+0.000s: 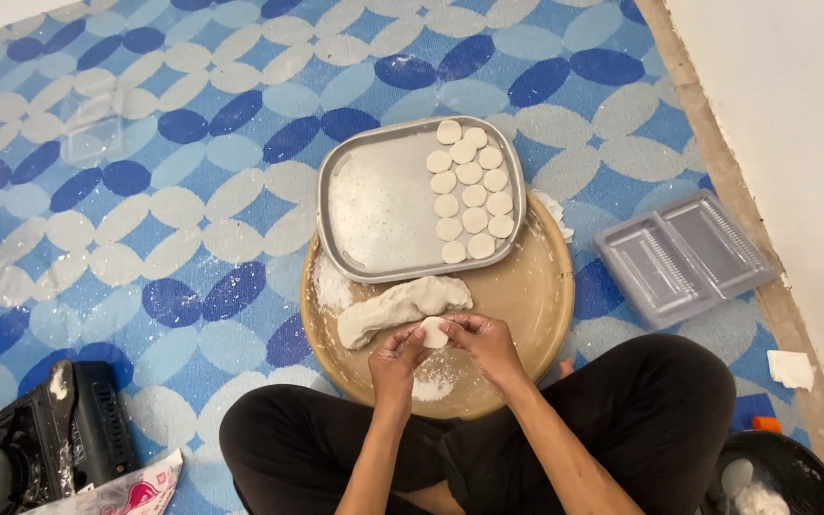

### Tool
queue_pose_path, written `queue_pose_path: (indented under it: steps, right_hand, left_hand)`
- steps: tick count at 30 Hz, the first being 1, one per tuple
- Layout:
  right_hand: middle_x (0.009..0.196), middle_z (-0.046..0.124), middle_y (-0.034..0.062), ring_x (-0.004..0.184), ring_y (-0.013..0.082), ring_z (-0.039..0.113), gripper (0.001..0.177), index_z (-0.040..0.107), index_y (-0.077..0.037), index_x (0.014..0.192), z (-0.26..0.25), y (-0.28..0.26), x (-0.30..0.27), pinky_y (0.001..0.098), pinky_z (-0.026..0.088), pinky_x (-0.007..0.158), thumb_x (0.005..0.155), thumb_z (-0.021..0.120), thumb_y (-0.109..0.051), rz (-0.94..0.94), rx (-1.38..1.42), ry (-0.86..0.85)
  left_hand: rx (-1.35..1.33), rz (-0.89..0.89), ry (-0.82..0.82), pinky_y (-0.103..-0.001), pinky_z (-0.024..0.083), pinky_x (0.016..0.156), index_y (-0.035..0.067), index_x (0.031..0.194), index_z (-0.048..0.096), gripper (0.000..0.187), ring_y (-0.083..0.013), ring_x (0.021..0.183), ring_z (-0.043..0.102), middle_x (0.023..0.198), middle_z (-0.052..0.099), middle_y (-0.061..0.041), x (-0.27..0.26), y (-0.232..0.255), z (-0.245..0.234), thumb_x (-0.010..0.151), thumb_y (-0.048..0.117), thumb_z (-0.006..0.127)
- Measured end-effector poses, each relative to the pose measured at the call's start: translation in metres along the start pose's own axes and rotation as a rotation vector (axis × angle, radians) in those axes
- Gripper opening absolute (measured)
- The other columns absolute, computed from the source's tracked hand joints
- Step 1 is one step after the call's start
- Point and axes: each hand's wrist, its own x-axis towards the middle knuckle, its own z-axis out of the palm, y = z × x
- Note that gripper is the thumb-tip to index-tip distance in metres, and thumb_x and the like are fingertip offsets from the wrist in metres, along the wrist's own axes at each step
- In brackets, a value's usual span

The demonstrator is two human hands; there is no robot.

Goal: Shaping small pieces of dough into flat circular discs by hand while sitting on the floor.

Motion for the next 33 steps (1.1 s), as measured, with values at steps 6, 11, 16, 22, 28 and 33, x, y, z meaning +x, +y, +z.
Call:
queue_pose_path:
  steps: [6,11,16,22,28,33]
  right_hand:
    - [0.097,0.075,0.0169,0.079,0.0197,0.072,0.037,0.073,0.004,0.119,0.003,-0.016,-0.007,0.0355,0.064,0.074,0.087,0.080,-0.015,0.012,0.162,-0.032]
    - [0.102,0.074,0.0129,0.086,0.0166,0.071,0.046,0.071,0.001,0.125,0.006,-0.015,-0.008,0.0332,0.064,0.080,0.081,0.083,-0.007,-0.067,0.122,-0.114]
    - [0.108,0.075,0.0097,0.091,0.0122,0.071,0.055,0.069,-0.001,0.129,0.001,-0.007,-0.003,0.0269,0.061,0.086,0.076,0.084,0.004,-0.165,0.052,-0.142]
    - [0.105,0.076,0.0110,0.089,0.0114,0.070,0.050,0.070,0.003,0.126,-0.002,-0.022,-0.007,0.0260,0.061,0.085,0.078,0.082,0.006,-0.144,0.023,-0.148]
    - [0.101,0.077,0.0138,0.086,0.0144,0.071,0.048,0.071,0.002,0.126,-0.002,-0.030,-0.007,0.0271,0.062,0.083,0.079,0.081,0.006,-0.093,0.008,-0.164]
    - [0.108,0.077,0.0140,0.087,0.0112,0.069,0.038,0.072,0.002,0.124,0.001,-0.033,-0.009,0.0260,0.061,0.083,0.087,0.076,0.000,-0.099,-0.012,-0.106]
  left_hand:
    - [-0.108,-0.103,-0.127,-0.038,0.062,0.088,-0.002,0.117,0.071,0.034,-0.0228,0.092,0.075,0.098,0.076,-0.010,-0.010,0.020,0.005,0.088,0.015,0.076]
    - [-0.059,-0.055,-0.104,-0.037,0.063,0.085,-0.003,0.113,0.070,0.034,-0.0252,0.088,0.076,0.094,0.076,-0.013,0.011,0.000,-0.010,0.083,0.009,0.081]
    - [-0.028,-0.052,-0.132,-0.035,0.063,0.085,-0.003,0.122,0.070,0.040,-0.0220,0.090,0.075,0.100,0.077,-0.012,-0.003,0.021,-0.003,0.085,0.010,0.078]
    - [-0.021,-0.104,-0.200,-0.039,0.064,0.084,-0.003,0.123,0.070,0.046,-0.0248,0.088,0.076,0.100,0.077,-0.015,0.012,0.021,-0.008,0.082,0.015,0.082]
    - [0.110,-0.040,-0.121,-0.032,0.064,0.074,-0.005,0.113,0.074,0.039,-0.0200,0.076,0.075,0.090,0.077,-0.014,0.023,0.018,-0.009,0.080,0.012,0.086]
    - [0.103,0.008,-0.135,-0.029,0.064,0.069,-0.003,0.109,0.073,0.035,-0.0180,0.072,0.074,0.085,0.076,-0.013,0.026,0.015,-0.009,0.079,0.009,0.087]
